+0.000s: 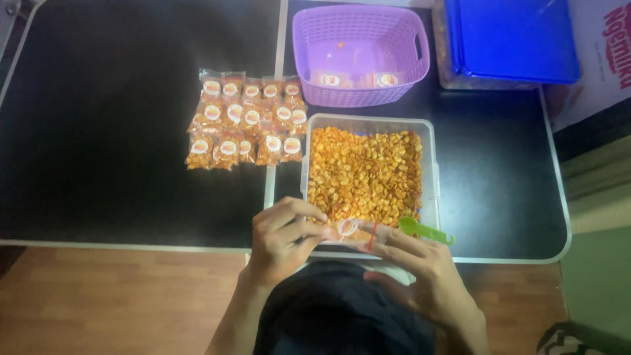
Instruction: Filling small plastic bags with snacks using a scoop from a large container
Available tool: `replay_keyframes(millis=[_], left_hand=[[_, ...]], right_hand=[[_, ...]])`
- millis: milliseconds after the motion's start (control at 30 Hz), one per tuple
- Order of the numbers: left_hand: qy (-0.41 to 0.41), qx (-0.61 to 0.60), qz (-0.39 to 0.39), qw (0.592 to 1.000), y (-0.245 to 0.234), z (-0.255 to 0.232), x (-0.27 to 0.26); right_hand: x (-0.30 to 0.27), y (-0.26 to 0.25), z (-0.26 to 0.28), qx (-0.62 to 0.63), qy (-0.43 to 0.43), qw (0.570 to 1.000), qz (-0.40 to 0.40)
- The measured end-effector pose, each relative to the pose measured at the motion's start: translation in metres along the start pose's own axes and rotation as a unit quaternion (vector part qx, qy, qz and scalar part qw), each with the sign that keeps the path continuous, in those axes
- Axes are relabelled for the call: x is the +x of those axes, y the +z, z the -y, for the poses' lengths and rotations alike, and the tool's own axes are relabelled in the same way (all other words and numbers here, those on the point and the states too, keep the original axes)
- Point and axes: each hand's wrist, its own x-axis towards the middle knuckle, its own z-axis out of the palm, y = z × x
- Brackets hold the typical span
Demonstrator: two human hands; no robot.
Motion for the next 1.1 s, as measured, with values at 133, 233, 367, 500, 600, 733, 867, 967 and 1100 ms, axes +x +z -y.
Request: replay_keyframes(millis=[133,233,367,500,600,733,867,967,1100], left_hand=[[-0.078,0.034,0.070,0.994,-0.002,-0.001,-0.007],[-0.091,-0.043,0.159,0.982,-0.001,-0.014,-0.001],[-0.105,-0.158,0.195,0.962,0.009,-0.020,-0.001],[-0.129,-0.204,0.167,0.956,0.013,-0.014,-0.001],[-0.184,-0.217,0.166,0.944,0.015,-0.011,-0.004],[-0.191,-0.210,0.180,0.942,0.013,-0.008,-0.004],[-0.199,-0.187,0.156,0.949,0.008,-0.002,-0.004],[-0.206,-0.147,0.122,0.960,0.003,0.004,-0.005],[-0.194,-0.098,0.077,0.973,0.001,0.017,-0.011]], right_hand=[[0.005,0.000,0.007,-0.048,0.013,0.999,-0.004],[0.009,-0.002,0.016,-0.077,0.007,0.997,0.005],[0.009,0.004,0.023,-0.046,-0.023,0.999,0.011],[0.011,0.001,0.022,-0.025,-0.039,0.999,-0.011],[0.012,0.001,0.019,-0.010,-0.040,0.999,-0.013],[0.012,-0.001,0.019,-0.008,-0.036,0.999,-0.010],[0.014,-0.020,0.022,0.008,0.056,0.997,-0.055],[-0.009,-0.026,-0.009,-0.087,0.167,0.976,-0.110],[-0.035,-0.042,-0.033,-0.239,0.314,0.917,-0.055]])
